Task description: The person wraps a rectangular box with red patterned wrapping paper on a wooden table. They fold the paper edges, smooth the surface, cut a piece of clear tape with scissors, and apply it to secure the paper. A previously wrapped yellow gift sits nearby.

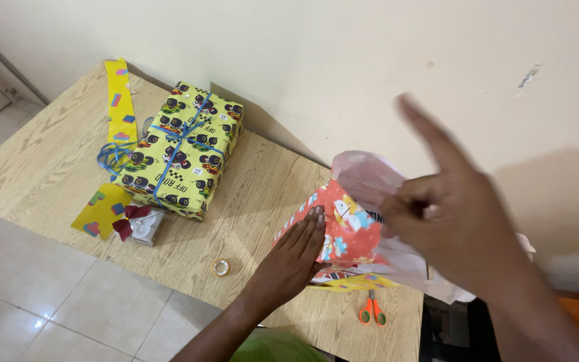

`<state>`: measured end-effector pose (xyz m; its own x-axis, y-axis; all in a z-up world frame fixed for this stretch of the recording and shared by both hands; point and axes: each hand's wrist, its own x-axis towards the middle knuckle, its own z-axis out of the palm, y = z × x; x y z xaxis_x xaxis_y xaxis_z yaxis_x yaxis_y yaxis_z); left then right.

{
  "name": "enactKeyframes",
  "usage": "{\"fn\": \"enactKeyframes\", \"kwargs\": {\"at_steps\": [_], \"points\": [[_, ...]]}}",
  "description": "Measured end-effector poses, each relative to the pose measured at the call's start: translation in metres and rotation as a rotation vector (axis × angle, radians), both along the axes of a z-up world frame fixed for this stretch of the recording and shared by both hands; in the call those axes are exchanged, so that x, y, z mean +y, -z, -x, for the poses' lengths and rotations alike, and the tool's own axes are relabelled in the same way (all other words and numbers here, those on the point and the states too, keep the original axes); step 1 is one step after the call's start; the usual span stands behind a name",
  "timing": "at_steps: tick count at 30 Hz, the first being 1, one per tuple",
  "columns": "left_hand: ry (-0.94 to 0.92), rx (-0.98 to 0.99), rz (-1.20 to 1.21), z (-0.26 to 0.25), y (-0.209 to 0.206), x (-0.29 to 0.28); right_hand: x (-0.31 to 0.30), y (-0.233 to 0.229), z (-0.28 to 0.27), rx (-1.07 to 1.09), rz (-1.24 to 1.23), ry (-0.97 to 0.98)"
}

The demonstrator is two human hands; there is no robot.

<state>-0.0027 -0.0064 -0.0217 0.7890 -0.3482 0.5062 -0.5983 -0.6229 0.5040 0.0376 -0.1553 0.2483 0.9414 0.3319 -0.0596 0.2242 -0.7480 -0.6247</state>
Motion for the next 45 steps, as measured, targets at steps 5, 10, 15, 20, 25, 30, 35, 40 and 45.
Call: {"fn": "enactKeyframes", "kwargs": {"at_steps": [5, 10, 15, 20, 25, 30, 35, 40, 45], "points": [[-0.014, -0.03, -0.007, 0.001, 0.001, -0.001, 0.0, -0.003, 0.007, -0.227, 0.239, 0.01], [-0.037, -0.081, -0.085, 0.002, 0.002, -0.001, 0.03, 0.014, 0.004, -0.139, 0.446, -0.132], [-0.016, -0.027, 0.046, 0.001, 0.0, -0.001, 0.035, 0.004, 0.003, 0.05, 0.23, 0.011], [-0.015, -0.025, 0.065, -0.001, -0.002, -0.001, 0.03, 0.011, 0.006, -0.009, 0.137, 0.001], [0.035, 0.018, -0.034, -0.002, -0.008, 0.006, -0.029, 0.018, 0.02, -0.29, -0.002, -0.074], [0.282, 0.098, 0.339, -0.006, -0.014, 0.035, -0.152, 0.011, 0.015, -0.459, -0.212, 0.164], [0.272, 0.398, 0.599, -0.053, -0.007, 0.045, -0.192, 0.027, -0.006, -0.576, -0.013, 0.083], [0.348, 0.512, 0.759, -0.087, 0.013, 0.018, -0.125, 0.01, -0.031, -0.408, 0.442, -0.142], [0.38, 0.561, 0.928, -0.094, 0.025, 0.0, -0.034, 0.008, -0.079, -0.433, 0.502, -0.522]]}}
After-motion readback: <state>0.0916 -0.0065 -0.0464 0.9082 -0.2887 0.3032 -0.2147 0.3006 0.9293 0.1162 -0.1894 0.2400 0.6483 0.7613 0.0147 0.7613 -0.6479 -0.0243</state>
